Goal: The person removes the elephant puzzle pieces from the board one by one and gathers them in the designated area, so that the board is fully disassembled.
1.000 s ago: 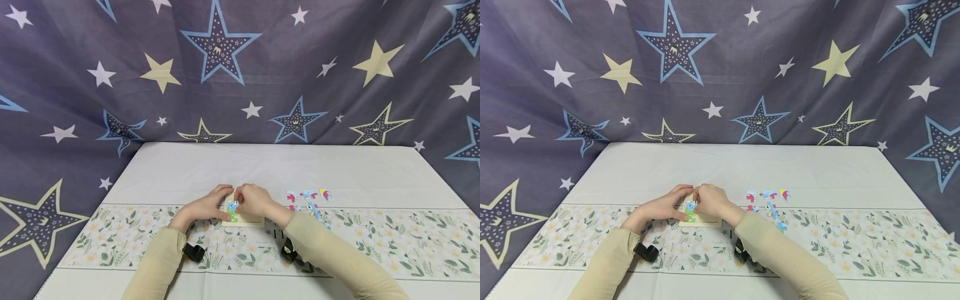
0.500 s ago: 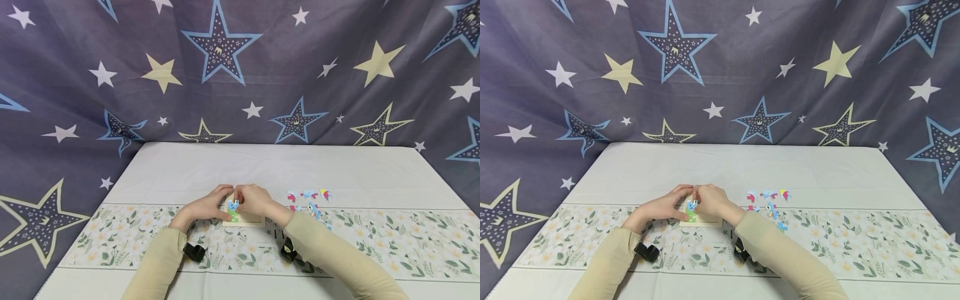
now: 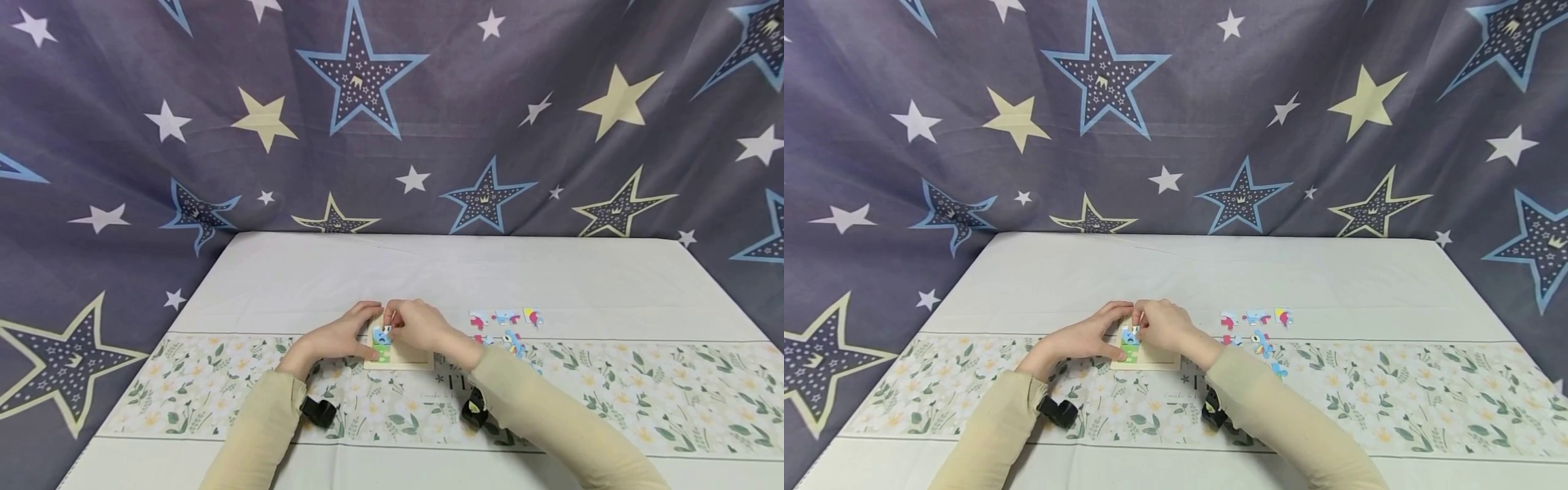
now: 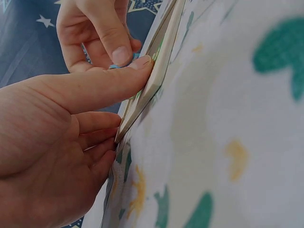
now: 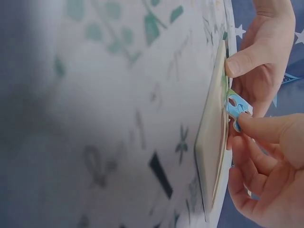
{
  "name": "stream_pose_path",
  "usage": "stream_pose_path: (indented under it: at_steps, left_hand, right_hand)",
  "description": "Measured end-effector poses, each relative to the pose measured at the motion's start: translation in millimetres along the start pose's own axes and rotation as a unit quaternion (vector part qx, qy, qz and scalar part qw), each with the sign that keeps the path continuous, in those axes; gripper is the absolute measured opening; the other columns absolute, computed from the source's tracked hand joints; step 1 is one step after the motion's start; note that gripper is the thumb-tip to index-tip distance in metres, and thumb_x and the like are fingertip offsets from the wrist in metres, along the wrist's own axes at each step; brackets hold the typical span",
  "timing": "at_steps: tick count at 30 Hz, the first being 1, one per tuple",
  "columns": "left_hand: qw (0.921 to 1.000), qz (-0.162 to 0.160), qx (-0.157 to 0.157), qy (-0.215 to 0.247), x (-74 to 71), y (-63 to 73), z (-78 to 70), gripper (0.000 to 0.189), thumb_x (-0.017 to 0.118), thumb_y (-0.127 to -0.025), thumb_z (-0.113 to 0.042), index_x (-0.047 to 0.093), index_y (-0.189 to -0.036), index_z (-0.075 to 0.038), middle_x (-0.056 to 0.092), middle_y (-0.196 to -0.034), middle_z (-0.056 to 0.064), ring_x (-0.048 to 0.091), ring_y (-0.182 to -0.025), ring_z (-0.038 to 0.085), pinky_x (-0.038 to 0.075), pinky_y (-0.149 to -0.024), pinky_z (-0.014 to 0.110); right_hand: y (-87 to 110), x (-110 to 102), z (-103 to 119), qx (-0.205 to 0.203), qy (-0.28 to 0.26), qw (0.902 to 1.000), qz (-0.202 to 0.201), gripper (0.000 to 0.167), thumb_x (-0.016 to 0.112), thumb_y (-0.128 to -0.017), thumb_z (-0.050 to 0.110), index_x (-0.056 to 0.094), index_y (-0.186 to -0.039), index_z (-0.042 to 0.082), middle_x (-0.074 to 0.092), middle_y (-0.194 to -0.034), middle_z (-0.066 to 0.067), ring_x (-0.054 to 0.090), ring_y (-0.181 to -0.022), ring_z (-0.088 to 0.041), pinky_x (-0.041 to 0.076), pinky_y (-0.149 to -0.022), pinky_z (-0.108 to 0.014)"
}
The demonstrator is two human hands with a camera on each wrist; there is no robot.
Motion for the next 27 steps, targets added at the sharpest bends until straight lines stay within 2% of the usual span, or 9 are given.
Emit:
stream_pose_path:
  at_steps: [7, 12, 27]
  left_hand:
    - [1.0000, 0.001, -0.002, -0.002, 0.8, -0.7, 1.4, 0.086, 0.074, -0.075, -0.025, 0.025, -0.142, -0.002, 0.016, -0.149, 0.012, 0.012, -0.138, 0.030, 0.017, -0.108, 0.050]
    - [1.0000, 0.001, -0.006, 0.000, 0.8, -0.2, 0.9, 0.085, 0.074, -0.075, -0.024, 0.026, -0.142, -0.003, 0.016, -0.149, 0.011, 0.011, -0.138, 0.029, 0.017, -0.109, 0.048]
    - [1.0000, -0.003, -0.005, 0.000, 1.1, 1.0, -2.3, 0.084, 0.074, -0.075, -0.020, 0.027, -0.142, -0.002, 0.017, -0.149, 0.011, 0.013, -0.138, 0.029, 0.018, -0.109, 0.047]
  right_hand:
    - [5.5, -5.2, -2.7, 0.007, -0.023, 0.9997, -0.006, 0.009, 0.067, -0.081, 0.009, 0.060, -0.084, 0.015, 0.064, -0.078, 0.001, 0.056, -0.067, -0.009, 0.045, -0.065, -0.028]
    - [8.8, -8.8, -9.9, 0.017, -0.025, 0.9995, -0.005, 0.009, 0.066, -0.081, 0.010, 0.060, -0.083, 0.015, 0.062, -0.075, 0.004, 0.055, -0.067, -0.009, 0.045, -0.066, -0.028]
    - [29.6, -26.5, -25.8, 0.003, -0.051, 0.9986, -0.010, 0.006, 0.061, -0.085, 0.009, 0.061, -0.087, 0.014, 0.060, -0.074, 0.004, 0.053, -0.064, -0.010, 0.043, -0.057, -0.025]
Point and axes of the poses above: each hand's wrist, its own y-axis away from the middle knuckle, its own x-axis out of the palm, z = x × y, the point moved 2 cm from there along -y, towards the middle knuckle
